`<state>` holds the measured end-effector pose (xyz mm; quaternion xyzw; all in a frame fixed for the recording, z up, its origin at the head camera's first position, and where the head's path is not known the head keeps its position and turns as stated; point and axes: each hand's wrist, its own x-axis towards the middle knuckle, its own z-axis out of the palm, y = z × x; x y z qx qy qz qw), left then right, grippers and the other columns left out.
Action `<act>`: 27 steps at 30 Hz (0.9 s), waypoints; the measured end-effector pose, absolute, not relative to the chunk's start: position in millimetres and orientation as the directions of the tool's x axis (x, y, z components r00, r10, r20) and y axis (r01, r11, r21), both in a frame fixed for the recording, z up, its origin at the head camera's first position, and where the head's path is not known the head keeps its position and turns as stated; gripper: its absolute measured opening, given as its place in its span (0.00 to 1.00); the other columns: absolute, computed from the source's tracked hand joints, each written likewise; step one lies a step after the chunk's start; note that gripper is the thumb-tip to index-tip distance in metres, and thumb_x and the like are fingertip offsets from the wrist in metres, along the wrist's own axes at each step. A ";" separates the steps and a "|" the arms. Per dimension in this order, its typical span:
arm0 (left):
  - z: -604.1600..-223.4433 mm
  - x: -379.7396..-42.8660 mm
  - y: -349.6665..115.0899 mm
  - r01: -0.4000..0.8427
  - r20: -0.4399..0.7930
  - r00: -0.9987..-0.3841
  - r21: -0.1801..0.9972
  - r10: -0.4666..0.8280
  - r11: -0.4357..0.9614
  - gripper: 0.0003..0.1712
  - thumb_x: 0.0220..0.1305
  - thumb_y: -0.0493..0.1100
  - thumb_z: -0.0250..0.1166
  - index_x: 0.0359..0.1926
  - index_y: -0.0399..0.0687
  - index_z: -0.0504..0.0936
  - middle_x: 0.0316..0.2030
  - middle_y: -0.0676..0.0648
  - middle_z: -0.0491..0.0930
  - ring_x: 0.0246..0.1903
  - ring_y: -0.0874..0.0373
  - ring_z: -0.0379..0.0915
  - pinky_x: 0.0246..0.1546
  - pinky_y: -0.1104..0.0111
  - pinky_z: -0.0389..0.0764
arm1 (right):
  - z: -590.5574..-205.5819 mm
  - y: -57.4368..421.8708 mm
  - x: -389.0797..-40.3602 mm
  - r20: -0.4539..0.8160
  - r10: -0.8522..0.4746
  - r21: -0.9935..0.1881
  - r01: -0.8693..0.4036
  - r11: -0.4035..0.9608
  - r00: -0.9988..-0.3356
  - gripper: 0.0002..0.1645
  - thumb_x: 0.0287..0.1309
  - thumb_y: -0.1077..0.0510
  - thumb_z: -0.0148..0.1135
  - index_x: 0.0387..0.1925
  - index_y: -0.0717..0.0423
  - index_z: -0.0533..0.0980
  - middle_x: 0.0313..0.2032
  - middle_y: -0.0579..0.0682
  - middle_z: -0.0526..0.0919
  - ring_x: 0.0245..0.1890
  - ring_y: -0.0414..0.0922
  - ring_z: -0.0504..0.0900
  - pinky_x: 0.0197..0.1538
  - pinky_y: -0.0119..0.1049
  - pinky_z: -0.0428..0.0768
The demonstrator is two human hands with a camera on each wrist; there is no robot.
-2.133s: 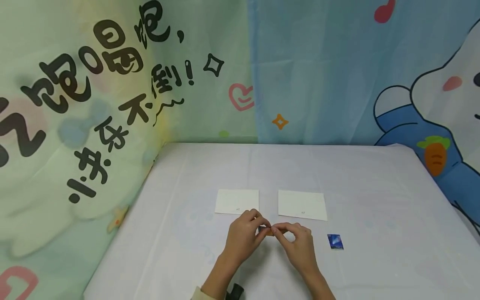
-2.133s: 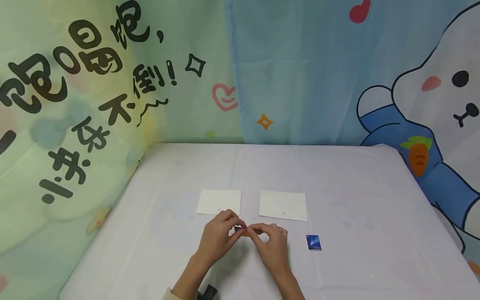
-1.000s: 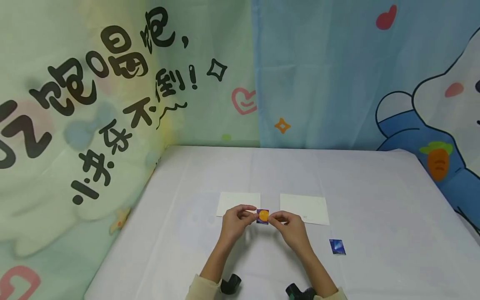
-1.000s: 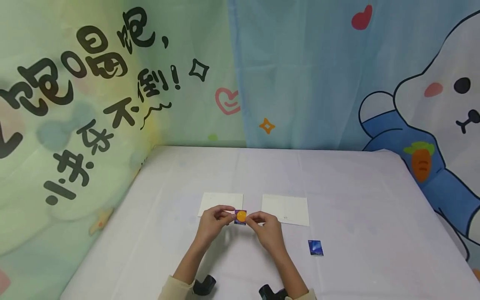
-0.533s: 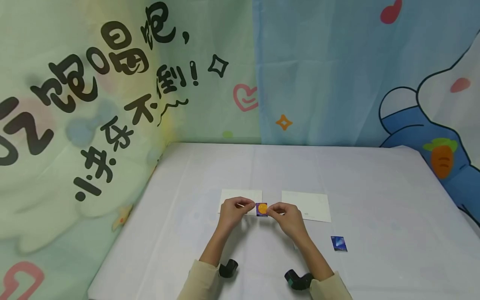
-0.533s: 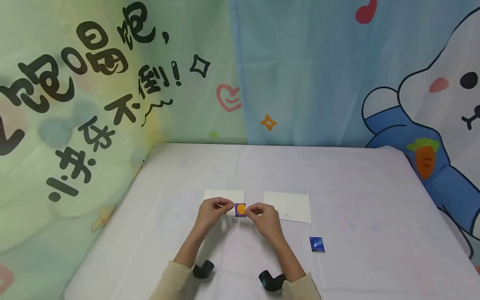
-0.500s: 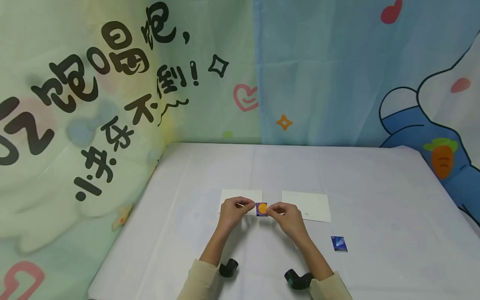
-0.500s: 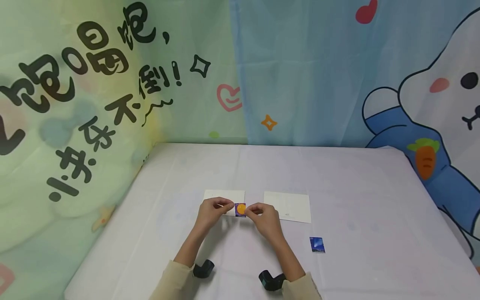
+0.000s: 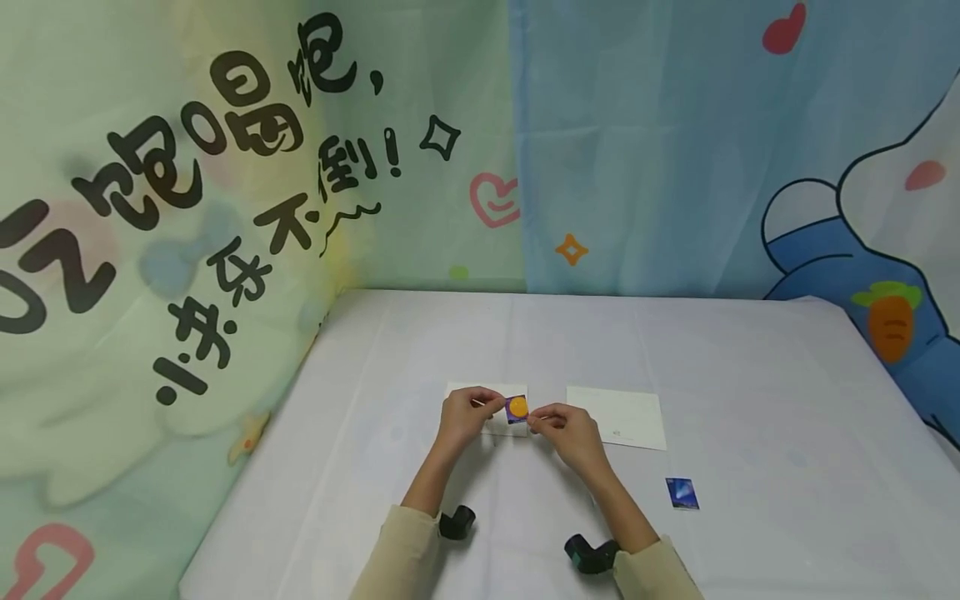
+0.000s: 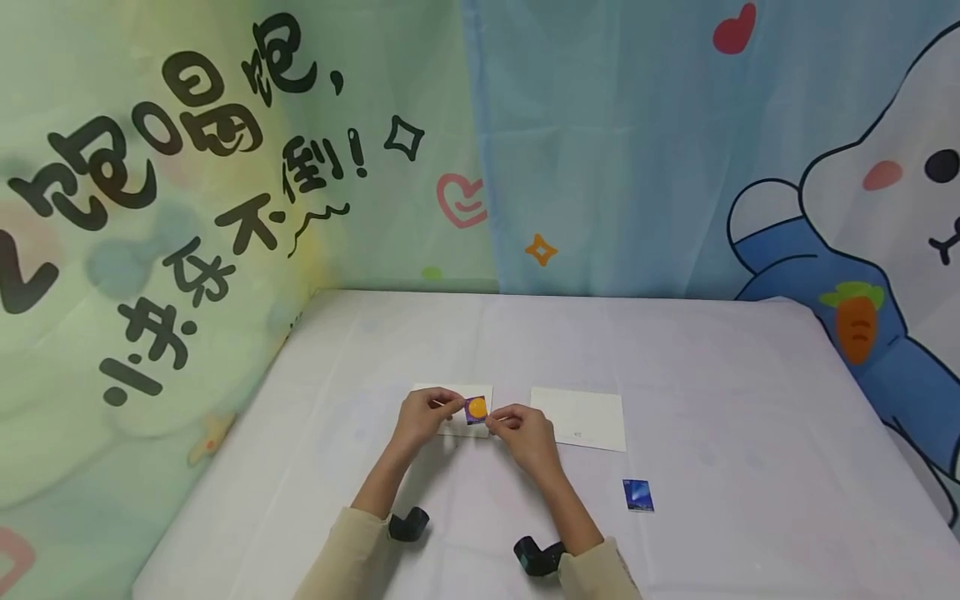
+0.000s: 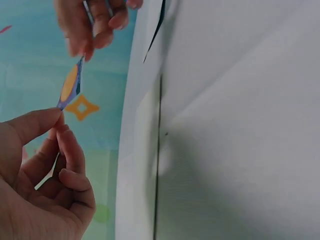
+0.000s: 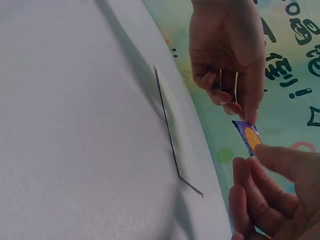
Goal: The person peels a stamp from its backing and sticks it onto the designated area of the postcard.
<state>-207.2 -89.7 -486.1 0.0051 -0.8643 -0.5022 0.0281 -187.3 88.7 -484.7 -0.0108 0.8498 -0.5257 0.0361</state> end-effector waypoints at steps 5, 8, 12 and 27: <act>-485.7 -223.5 -90.9 0.011 0.026 -0.999 0.857 -0.021 0.515 0.08 0.57 0.45 0.67 0.30 0.44 0.85 0.26 0.52 0.80 0.23 0.62 0.74 0.24 0.72 0.73 | -490.5 82.3 -199.0 -0.046 -0.032 -0.887 0.027 0.460 -0.998 0.11 0.53 0.55 0.66 0.30 0.59 0.82 0.24 0.49 0.83 0.26 0.42 0.78 0.28 0.33 0.67; -488.7 -237.7 -91.7 -0.004 0.004 -1.000 0.850 -0.014 0.527 0.09 0.57 0.46 0.66 0.31 0.45 0.85 0.26 0.52 0.80 0.24 0.62 0.74 0.24 0.72 0.73 | -494.3 78.4 -208.9 -0.069 0.003 -0.887 0.063 0.458 -0.998 0.11 0.53 0.55 0.65 0.31 0.61 0.82 0.24 0.49 0.83 0.25 0.42 0.76 0.28 0.32 0.69; -493.0 -256.1 -92.1 -0.057 -0.063 -0.998 0.844 -0.007 0.533 0.10 0.57 0.47 0.66 0.31 0.44 0.85 0.26 0.52 0.80 0.24 0.61 0.75 0.24 0.72 0.71 | -499.5 73.3 -219.5 -0.091 0.046 -0.877 0.102 0.470 -0.995 0.13 0.53 0.55 0.64 0.31 0.64 0.82 0.24 0.51 0.83 0.24 0.42 0.75 0.27 0.32 0.69; -507.8 -277.0 -89.2 -0.162 -0.196 -0.981 0.771 -0.012 0.616 0.10 0.53 0.45 0.68 0.27 0.42 0.85 0.16 0.51 0.77 0.16 0.62 0.64 0.16 0.74 0.63 | -508.7 65.6 -228.0 -0.133 0.066 -0.781 0.146 0.608 -0.989 0.13 0.54 0.55 0.62 0.29 0.62 0.82 0.27 0.52 0.83 0.25 0.45 0.76 0.25 0.35 0.69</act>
